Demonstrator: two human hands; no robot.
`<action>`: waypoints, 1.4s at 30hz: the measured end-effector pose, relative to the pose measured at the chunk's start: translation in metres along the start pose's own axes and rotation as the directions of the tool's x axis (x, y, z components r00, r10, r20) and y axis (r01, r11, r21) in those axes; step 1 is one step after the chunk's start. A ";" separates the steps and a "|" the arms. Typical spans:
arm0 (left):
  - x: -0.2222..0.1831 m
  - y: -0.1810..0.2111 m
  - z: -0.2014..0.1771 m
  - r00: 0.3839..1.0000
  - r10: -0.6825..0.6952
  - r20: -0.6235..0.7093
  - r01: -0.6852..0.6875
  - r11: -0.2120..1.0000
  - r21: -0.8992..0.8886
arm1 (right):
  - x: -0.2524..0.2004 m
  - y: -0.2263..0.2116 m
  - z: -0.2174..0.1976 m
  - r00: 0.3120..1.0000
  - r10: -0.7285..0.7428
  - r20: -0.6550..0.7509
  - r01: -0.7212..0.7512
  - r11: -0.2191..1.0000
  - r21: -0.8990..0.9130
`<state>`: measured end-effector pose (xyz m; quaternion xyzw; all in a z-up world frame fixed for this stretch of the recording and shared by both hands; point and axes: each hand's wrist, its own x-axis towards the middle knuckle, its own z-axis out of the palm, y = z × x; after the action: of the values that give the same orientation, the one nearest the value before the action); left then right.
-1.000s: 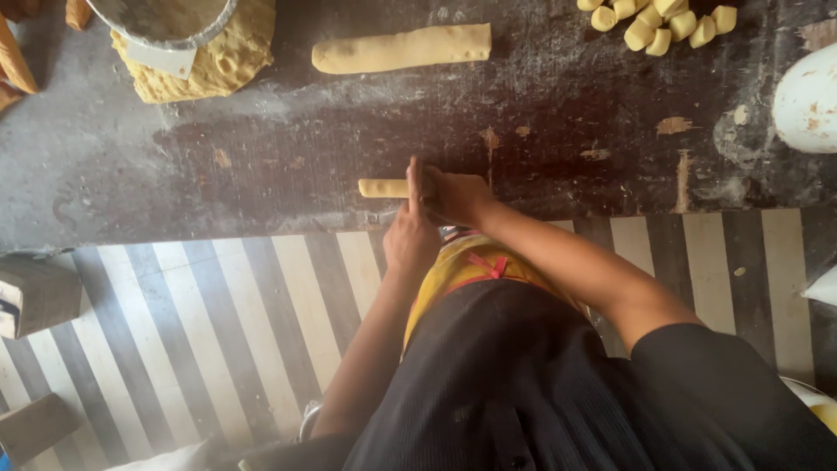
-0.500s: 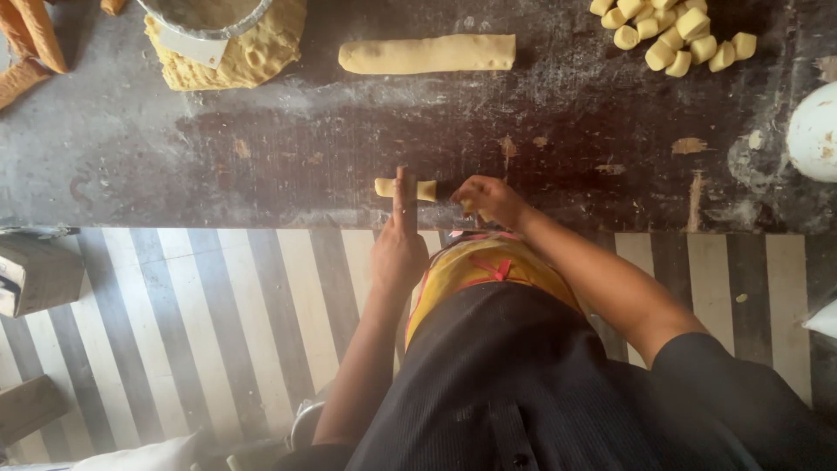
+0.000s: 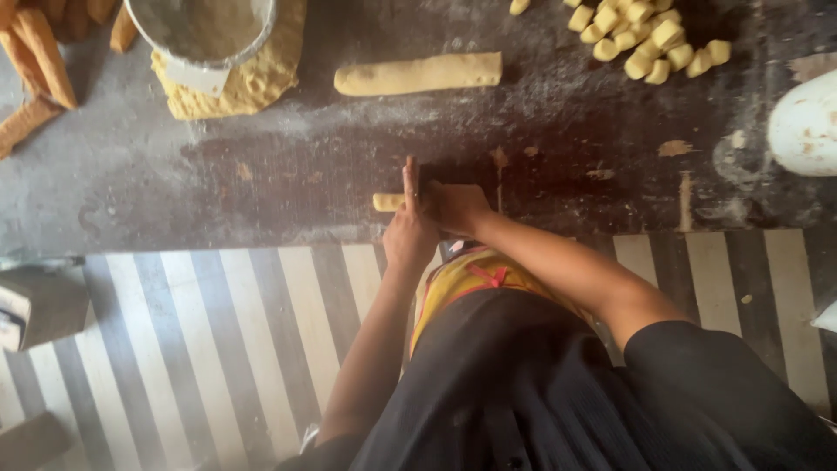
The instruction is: Rolling and cutting dough into small pieces for baking in a bakery environment.
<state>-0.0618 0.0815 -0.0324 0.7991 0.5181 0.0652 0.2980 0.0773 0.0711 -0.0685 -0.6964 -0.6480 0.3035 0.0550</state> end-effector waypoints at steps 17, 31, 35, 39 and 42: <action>-0.029 0.022 -0.025 0.934 0.280 -0.221 -0.307 0.947 -0.096 | -0.100 0.287 -0.109 0.719 0.665 -0.201 0.403 -0.165 0.900; -0.034 0.017 -0.031 0.829 0.454 -0.328 -0.393 0.889 0.237 | -0.014 0.136 0.001 0.836 0.273 -0.476 0.235 0.604 0.761; -0.038 0.091 -0.101 0.993 0.067 -0.097 -0.059 0.995 0.081 | 0.011 0.069 0.027 0.950 -0.035 -0.310 0.181 0.870 0.458; -0.052 0.062 -0.085 0.991 0.027 -0.129 -0.003 0.982 0.189 | 0.024 0.024 0.035 0.976 -0.184 -0.118 0.200 0.969 0.147; -0.061 0.028 -0.062 0.987 -0.101 -0.126 0.121 0.979 0.165 | 0.030 0.008 0.038 0.937 -0.318 -0.144 0.312 0.948 -0.063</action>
<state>-0.0930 0.0464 0.0460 0.7865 0.5821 0.0504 0.2001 0.0651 0.0854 -0.1137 -0.6058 -0.7507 0.2240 0.1388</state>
